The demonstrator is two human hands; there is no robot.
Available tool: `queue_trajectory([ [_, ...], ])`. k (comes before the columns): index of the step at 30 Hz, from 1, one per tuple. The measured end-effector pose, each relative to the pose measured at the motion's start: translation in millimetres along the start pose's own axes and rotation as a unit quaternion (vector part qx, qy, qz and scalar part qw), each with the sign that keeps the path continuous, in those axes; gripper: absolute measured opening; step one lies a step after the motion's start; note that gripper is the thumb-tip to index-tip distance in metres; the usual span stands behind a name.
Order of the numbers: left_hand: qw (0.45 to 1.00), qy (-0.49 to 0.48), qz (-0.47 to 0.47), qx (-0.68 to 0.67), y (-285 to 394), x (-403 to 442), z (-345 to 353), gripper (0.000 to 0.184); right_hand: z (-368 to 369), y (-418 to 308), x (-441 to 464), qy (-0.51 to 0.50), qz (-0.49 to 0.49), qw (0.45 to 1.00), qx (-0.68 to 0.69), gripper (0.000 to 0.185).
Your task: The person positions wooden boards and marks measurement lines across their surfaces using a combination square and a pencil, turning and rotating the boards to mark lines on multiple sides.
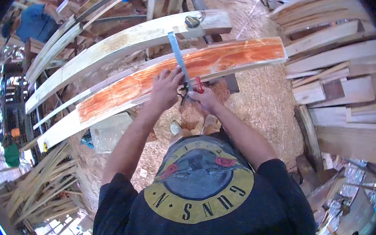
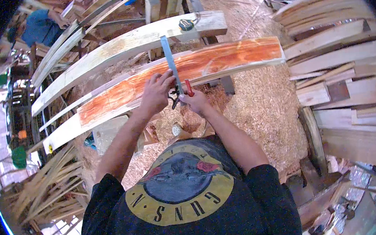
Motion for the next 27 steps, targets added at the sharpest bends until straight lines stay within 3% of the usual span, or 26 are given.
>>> queue_trajectory([
  [3,0.999,0.003,-0.017,0.034,5.5,-1.2,1.3,0.062,-14.8,19.3,19.6,0.012,0.007,1.0,-0.013,0.027],
  [6,0.998,-0.003,-0.057,-0.035,12.8,0.5,-9.7,0.051,-5.9,6.5,4.2,0.019,0.031,0.999,-0.013,0.019],
  [11,0.998,0.035,-0.042,-0.029,9.9,-7.1,-2.6,0.054,-1.0,-0.2,0.5,0.022,0.026,0.999,-0.019,0.013],
  [15,0.983,0.177,-0.022,-0.04,23.2,-23.6,-8.2,0.054,-2.0,3.6,7.7,0.015,0.008,1.0,-0.009,0.014],
  [17,0.971,0.207,-0.022,-0.116,36.3,-40.8,-17.7,0.049,-2.5,4.0,8.8,0.018,-0.012,1.0,-0.016,0.018],
  [19,0.96,0.233,-0.04,-0.148,50.9,-66.0,-25.2,0.045,-9.9,0.6,1.5,0.016,0.03,0.999,-0.035,0.023],
  [22,0.945,0.218,-0.118,-0.214,53.7,-123.0,11.1,0.041,-14.4,-7.9,-10.5,0.04,0.033,0.998,-0.022,0.024],
  [24,0.934,0.092,-0.243,-0.244,55.2,-165.1,30.9,0.024,-22.5,-13.3,-20.1,0.058,0.015,0.998,-0.009,0.021],
  [27,0.875,-0.131,-0.375,-0.278,55.7,-247.0,95.6,0.036,-44.9,-23.0,-34.2,0.057,-0.006,0.998,0.009,0.013],
])
Point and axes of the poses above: each hand's wrist, its own x-axis towards the middle knuckle, its own z-axis out of the palm, y = z × x, the point moved 2 cm from there along x, towards the middle knuckle, and after that the axes turned 14 degrees about z, right-handed, at the moved point
